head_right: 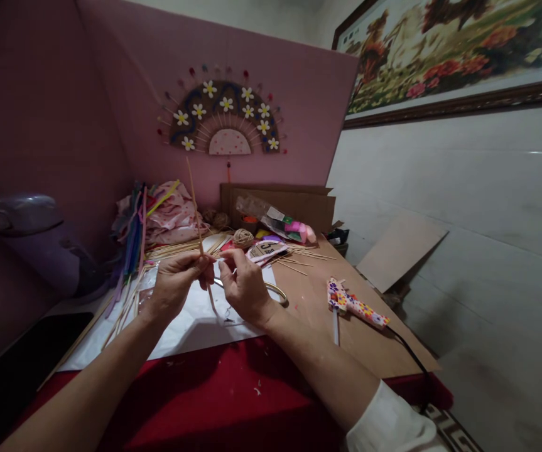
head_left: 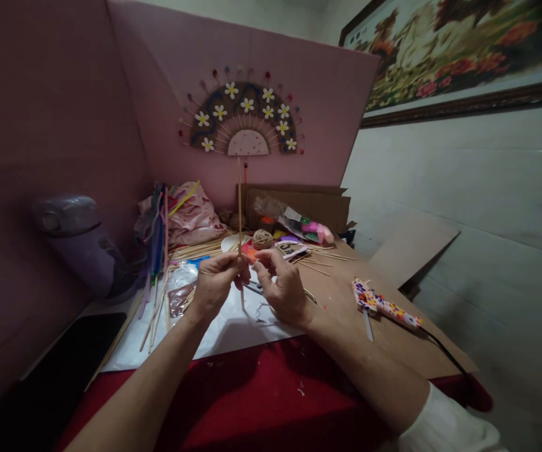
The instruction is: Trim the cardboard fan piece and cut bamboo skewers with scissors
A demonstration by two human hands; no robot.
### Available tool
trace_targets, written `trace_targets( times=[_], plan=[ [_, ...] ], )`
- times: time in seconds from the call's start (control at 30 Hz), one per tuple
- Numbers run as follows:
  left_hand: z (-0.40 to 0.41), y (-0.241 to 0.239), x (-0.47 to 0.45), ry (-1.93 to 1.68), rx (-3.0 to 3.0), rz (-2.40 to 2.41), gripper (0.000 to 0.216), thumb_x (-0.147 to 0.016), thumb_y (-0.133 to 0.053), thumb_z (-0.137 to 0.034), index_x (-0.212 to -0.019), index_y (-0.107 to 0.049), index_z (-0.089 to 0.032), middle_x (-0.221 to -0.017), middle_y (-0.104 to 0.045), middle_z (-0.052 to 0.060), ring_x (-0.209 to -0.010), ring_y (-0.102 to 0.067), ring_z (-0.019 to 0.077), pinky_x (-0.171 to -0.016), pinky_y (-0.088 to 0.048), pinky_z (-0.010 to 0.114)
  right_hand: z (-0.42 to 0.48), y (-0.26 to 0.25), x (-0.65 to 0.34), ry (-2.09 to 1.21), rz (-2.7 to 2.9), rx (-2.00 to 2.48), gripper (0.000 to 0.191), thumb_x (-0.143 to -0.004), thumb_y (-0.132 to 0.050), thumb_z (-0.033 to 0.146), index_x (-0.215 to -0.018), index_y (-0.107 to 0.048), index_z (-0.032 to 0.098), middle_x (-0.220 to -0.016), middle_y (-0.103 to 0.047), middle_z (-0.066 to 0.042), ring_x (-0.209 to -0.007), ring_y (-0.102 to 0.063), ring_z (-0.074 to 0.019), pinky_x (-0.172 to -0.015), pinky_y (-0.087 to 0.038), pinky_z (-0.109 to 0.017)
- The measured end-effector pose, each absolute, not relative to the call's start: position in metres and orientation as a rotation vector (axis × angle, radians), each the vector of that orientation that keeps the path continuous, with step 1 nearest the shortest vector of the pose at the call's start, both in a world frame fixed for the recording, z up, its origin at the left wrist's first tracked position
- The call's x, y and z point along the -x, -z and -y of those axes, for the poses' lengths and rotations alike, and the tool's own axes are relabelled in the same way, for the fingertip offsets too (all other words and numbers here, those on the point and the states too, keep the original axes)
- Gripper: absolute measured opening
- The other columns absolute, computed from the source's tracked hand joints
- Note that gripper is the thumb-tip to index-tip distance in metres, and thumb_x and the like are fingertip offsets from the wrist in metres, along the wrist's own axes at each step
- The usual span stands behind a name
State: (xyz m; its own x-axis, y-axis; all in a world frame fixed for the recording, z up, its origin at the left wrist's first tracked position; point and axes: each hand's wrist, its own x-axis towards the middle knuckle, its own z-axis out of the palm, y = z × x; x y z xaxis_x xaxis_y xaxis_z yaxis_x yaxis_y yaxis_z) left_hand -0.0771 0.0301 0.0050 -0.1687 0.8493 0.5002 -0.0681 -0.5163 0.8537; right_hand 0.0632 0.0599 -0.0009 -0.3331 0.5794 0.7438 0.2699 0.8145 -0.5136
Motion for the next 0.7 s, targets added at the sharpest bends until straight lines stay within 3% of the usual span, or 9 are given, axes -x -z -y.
trace_targets(
  times=[0.5, 0.6, 0.7],
  plan=[
    [-0.0261, -0.0098, 0.0684, -1.764, -1.424, -0.991, 0.016, -0.068, -0.069, -0.029, -0.065, -0.067, -0.014, -0.049, -0.058, 0.000, -0.042, -0.051, 0.0095, -0.038, -0.042, 0.021, -0.0598, -0.0039, -0.0707, 0.156, 2.140, 0.501, 0.019, -0.091, -0.038, 0.019, -0.089, -0.056, 0.014, -0.076, -0.056, -0.007, -0.072, -0.050, -0.0173, -0.069, -0.038, -0.029],
    [-0.0255, -0.0102, 0.0682, -1.747, -1.433, -0.996, 0.017, -0.069, -0.068, -0.030, -0.065, -0.067, -0.014, -0.049, -0.058, 0.000, -0.043, -0.051, 0.0096, -0.039, -0.042, 0.021, -0.0607, -0.0020, -0.0684, 0.049, 2.077, 0.557, 0.019, -0.089, -0.040, 0.020, -0.081, -0.055, 0.015, -0.071, -0.055, -0.006, -0.068, -0.050, -0.0160, -0.066, -0.038, -0.029],
    [-0.0252, -0.0097, 0.0693, -1.737, -1.446, -1.002, 0.017, -0.072, -0.066, -0.030, -0.065, -0.067, -0.013, -0.050, -0.059, 0.000, -0.043, -0.051, 0.0090, -0.040, -0.041, 0.021, -0.0654, 0.0018, -0.0655, -0.378, 1.884, 0.680, 0.016, -0.087, -0.043, 0.022, -0.078, -0.055, 0.016, -0.068, -0.056, -0.003, -0.061, -0.050, -0.0126, -0.061, -0.040, -0.026]
  ],
)
